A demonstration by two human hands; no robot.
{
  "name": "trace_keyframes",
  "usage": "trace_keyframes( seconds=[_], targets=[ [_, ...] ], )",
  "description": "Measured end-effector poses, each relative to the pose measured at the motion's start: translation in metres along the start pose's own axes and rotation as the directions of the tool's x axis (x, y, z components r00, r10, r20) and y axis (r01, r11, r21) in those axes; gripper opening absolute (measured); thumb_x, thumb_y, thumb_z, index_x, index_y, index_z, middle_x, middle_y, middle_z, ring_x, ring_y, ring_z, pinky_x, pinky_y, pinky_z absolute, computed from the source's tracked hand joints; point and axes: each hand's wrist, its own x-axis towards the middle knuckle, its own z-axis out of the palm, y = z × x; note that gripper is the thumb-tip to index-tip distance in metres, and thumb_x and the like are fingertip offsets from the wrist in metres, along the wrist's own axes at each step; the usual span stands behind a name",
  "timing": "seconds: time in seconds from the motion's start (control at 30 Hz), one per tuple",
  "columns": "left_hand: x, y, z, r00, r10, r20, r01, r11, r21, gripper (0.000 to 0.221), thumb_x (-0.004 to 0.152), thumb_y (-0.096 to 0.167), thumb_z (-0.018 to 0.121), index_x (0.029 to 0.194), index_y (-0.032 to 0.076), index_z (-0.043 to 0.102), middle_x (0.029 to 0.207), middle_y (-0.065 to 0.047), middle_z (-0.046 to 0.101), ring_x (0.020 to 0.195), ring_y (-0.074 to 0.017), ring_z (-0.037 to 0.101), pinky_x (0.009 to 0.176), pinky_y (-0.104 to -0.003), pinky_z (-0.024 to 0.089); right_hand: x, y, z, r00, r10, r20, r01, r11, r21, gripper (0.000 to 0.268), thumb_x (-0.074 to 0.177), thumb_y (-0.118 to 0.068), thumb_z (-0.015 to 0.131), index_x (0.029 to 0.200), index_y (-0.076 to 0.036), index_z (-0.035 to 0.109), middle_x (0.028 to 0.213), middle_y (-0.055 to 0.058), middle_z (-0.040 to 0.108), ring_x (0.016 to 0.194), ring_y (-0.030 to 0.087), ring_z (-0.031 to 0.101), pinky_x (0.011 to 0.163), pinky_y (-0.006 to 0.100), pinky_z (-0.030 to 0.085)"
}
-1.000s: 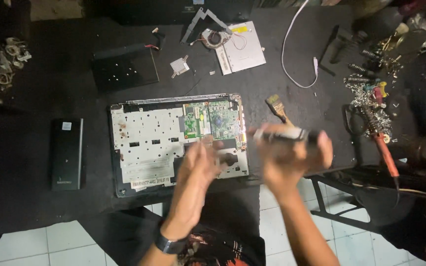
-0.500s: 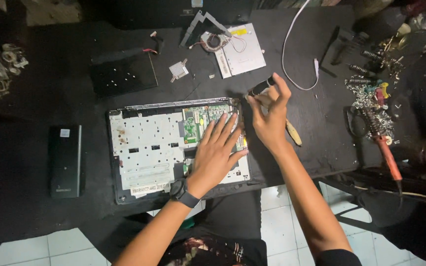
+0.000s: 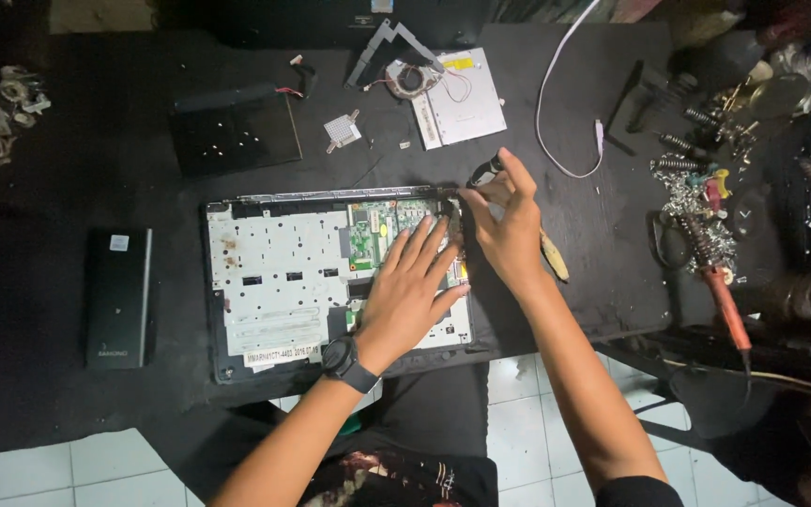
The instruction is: Disassembling and cleaning the internal components of a laptop using a screwdriver and a brush.
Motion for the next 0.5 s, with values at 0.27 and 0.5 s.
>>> trace_keyframes(
  seconds=[0.27,0.5],
  targets=[
    [-0.001,-0.001,0.001,1.0,-0.007,0.005,0.007,1.0,-0.02,0.06,0.107,0.052,0.042,0.14,0.004,0.056,0.158,-0.021,0.042,0.156,-0.031,0.022,0.129,-0.047,0.003,-0.003,0.018,-0.005,0.994,-0.106,-0.018,0.102,0.982,-0.16,0.076,0.087,0.006,0.083,0.15,-0.004,0.04,0.109,0.015,0.065,0.103,0.036,0.07,0.087,0.051,0.057],
    [-0.001,0.001,-0.008,1.0,-0.005,0.006,0.005,1.0,-0.019,0.059,0.106,0.052,0.043,0.135,0.002,0.059,0.157,-0.022,0.043,0.155,-0.0323,0.024,0.129,-0.048,0.005,0.004,-0.002,-0.005,0.991,-0.13,0.001,0.129,0.984,-0.12,0.069,0.092,0.01,0.074,0.15,-0.003,0.038,0.122,0.021,0.062,0.122,0.051,0.059,0.094,0.059,0.054]
  ],
)
